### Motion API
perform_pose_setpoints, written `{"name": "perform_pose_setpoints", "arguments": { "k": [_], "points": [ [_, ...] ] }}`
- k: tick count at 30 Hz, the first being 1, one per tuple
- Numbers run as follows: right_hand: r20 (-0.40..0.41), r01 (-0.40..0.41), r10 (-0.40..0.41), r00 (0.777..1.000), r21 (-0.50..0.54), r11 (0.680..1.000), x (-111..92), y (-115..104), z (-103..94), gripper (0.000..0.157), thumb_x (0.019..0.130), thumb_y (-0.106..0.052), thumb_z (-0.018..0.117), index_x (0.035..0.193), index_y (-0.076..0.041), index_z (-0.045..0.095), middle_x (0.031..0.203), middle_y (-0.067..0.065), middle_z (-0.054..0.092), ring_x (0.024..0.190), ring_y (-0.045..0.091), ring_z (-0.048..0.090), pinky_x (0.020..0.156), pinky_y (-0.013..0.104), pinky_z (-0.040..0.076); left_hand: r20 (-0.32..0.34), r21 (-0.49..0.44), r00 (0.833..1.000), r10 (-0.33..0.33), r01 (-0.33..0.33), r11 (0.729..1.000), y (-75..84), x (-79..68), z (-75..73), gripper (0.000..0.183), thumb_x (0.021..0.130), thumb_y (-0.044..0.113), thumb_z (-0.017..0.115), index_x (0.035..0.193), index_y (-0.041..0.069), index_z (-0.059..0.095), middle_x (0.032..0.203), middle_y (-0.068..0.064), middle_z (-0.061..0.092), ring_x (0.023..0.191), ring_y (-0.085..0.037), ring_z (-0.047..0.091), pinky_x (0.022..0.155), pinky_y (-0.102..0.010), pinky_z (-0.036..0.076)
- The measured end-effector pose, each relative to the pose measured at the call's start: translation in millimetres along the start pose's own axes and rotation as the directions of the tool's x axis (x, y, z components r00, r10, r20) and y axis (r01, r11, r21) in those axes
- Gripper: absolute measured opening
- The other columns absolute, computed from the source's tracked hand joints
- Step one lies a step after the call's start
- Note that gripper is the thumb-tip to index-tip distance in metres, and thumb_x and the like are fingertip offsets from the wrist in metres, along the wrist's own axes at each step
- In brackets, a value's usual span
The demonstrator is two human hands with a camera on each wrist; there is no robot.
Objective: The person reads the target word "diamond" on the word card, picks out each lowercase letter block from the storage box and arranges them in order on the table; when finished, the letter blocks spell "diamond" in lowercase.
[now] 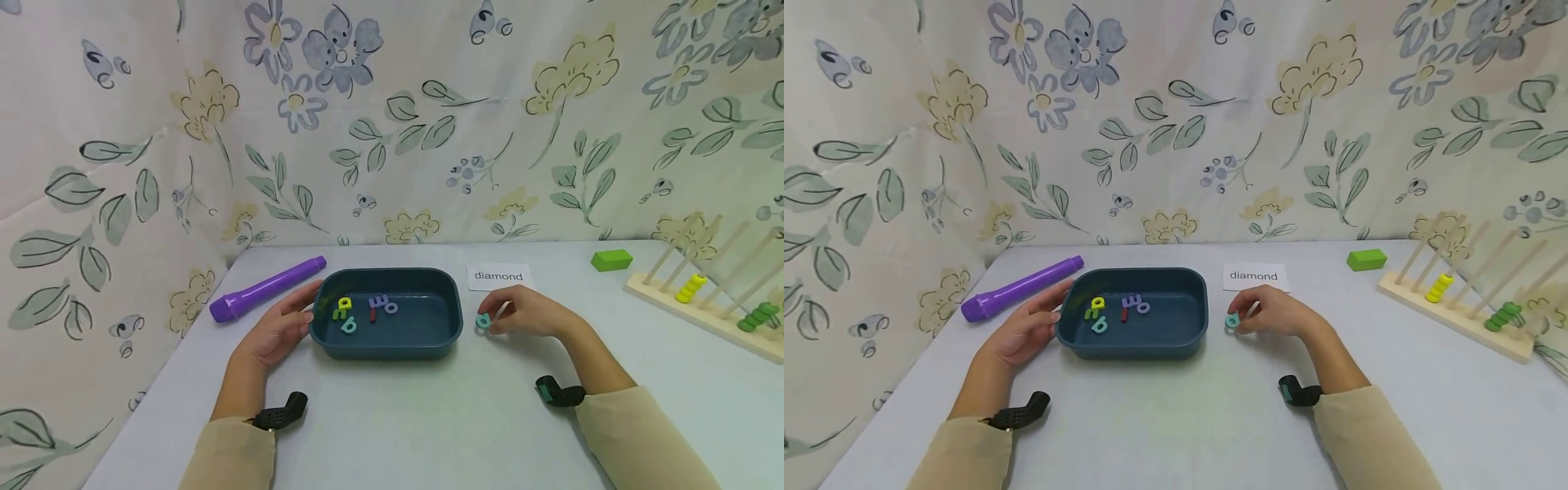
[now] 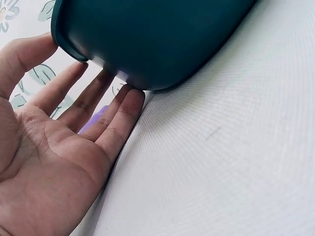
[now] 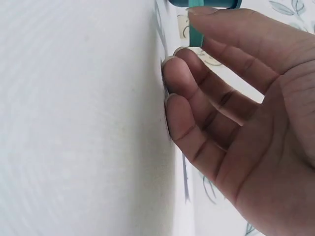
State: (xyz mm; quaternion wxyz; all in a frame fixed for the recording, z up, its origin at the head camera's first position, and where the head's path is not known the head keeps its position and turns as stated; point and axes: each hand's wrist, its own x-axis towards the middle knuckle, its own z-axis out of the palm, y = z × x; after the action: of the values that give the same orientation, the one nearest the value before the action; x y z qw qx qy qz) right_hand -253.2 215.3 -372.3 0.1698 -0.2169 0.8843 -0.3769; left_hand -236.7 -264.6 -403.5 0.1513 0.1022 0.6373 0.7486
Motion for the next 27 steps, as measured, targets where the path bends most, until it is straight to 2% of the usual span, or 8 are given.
{"name": "perform_pose_setpoints", "arguments": {
  "k": [5,12,21,27],
  "points": [
    [-0.009,-0.023,0.023,1.000,-0.025,0.999,1.7,1.2,2.4,0.028,0.086,-0.013,0.079,0.114,-0.010,0.074,0.106,0.005,0.070,0.095,0.023,0.060,0.082,0.036,0.050,0.005,-0.003,1.000,-0.006,0.006,1.000,0.8,-0.4,0.8,0.065,0.102,0.002,0.051,0.163,0.012,0.032,0.169,-0.011,0.025,0.145,-0.022,0.045,0.110,-0.025,0.047],
    [-0.014,-0.046,0.045,0.999,-0.029,0.999,3.4,1.4,5.4,0.027,0.084,-0.013,0.081,0.111,-0.011,0.075,0.100,0.005,0.069,0.092,0.024,0.058,0.080,0.036,0.049,0.004,-0.006,1.000,-0.013,0.013,1.000,1.4,-0.3,1.3,0.065,0.102,0.004,0.053,0.163,0.013,0.032,0.169,-0.011,0.024,0.146,-0.022,0.044,0.109,-0.025,0.048],
    [-0.015,-0.035,0.035,0.999,-0.036,0.999,4.6,2.2,7.7,0.025,0.082,-0.010,0.081,0.107,-0.011,0.076,0.094,0.005,0.066,0.088,0.023,0.056,0.077,0.036,0.048,-0.002,-0.015,1.000,-0.020,0.020,1.000,0.6,0.0,0.9,0.066,0.101,0.004,0.054,0.163,0.014,0.033,0.168,-0.010,0.026,0.144,-0.021,0.045,0.109,-0.025,0.048],
    [-0.011,-0.034,0.034,0.999,-0.037,0.999,4.3,1.4,7.6,0.028,0.082,-0.010,0.081,0.110,-0.010,0.075,0.094,0.006,0.063,0.089,0.023,0.055,0.077,0.035,0.047,0.002,-0.018,1.000,-0.021,0.021,1.000,1.7,0.0,0.9,0.066,0.102,0.004,0.053,0.163,0.013,0.032,0.168,-0.010,0.025,0.144,-0.021,0.045,0.109,-0.025,0.048]
  ]
}}
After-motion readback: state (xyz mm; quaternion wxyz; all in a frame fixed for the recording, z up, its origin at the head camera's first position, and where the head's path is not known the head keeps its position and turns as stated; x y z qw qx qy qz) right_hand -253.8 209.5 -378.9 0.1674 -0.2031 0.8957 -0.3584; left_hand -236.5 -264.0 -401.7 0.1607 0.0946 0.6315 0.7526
